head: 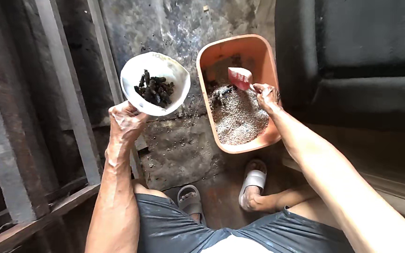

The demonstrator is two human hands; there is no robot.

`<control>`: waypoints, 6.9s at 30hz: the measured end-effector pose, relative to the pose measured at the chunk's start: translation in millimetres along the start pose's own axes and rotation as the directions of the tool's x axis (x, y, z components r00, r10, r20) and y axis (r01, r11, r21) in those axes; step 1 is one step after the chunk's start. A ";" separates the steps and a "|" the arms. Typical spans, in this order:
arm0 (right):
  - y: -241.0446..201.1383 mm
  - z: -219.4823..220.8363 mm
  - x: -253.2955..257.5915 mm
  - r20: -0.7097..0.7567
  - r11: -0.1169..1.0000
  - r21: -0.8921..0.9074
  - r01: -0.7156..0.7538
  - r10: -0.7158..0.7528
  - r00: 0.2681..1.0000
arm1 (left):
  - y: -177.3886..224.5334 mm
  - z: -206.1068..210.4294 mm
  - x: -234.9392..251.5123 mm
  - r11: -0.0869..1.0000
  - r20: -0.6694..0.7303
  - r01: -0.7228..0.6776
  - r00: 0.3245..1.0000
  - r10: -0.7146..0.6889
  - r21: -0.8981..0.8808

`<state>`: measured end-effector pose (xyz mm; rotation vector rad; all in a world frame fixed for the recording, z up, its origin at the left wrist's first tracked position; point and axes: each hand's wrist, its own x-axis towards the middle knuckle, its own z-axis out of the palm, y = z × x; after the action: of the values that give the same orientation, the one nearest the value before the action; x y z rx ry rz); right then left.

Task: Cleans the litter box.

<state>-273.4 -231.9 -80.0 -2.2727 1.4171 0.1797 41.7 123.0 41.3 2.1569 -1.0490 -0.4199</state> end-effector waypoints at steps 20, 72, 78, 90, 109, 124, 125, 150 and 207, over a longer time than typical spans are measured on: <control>14.1 -4.6 17.8 0.092 0.971 0.043 0.236 -0.239 0.967 | 7.4 11.3 2.7 1.000 -0.003 -0.027 1.000 0.027 -0.008; 11.9 25.2 -144.0 0.154 0.640 0.720 -0.269 0.231 0.961 | 27.0 47.3 36.2 0.980 0.049 -0.153 0.986 0.160 -0.123; 16.8 28.0 -168.3 0.162 0.586 0.749 -0.309 0.291 0.943 | 23.4 50.5 37.5 0.975 0.048 -0.169 0.983 0.178 -0.146; 23.7 35.4 -178.0 0.149 0.568 0.754 -0.330 0.341 0.928 | 21.1 48.9 37.4 0.978 0.031 -0.163 0.985 0.168 -0.128; 16.6 29.1 -193.4 0.137 0.568 0.739 -0.362 0.400 0.906 | 15.0 45.9 36.3 0.975 0.036 -0.156 0.986 0.163 -0.156; 7.4 25.7 -198.3 0.154 0.522 0.763 -0.381 0.426 0.892 | 6.4 46.0 38.6 0.976 0.066 -0.117 0.989 0.131 -0.182; 7.6 25.5 -198.8 0.149 0.518 0.766 -0.380 0.432 0.889 | 6.1 45.9 38.4 0.978 0.072 -0.109 0.990 0.123 -0.178; -98.3 -30.0 -182.2 -0.365 0.857 0.456 0.242 -0.069 0.929 | -4.6 68.6 39.1 0.988 0.318 -0.026 0.945 0.074 -0.152; -72.1 -6.1 -49.9 0.235 0.998 -0.051 -0.029 0.040 0.971 | -2.3 23.4 27.0 0.995 -0.022 0.000 1.000 -0.002 -0.097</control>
<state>-233.9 -167.3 -35.4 -2.1798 1.3408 0.4823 46.9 92.4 23.4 2.0714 -0.9949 -0.4374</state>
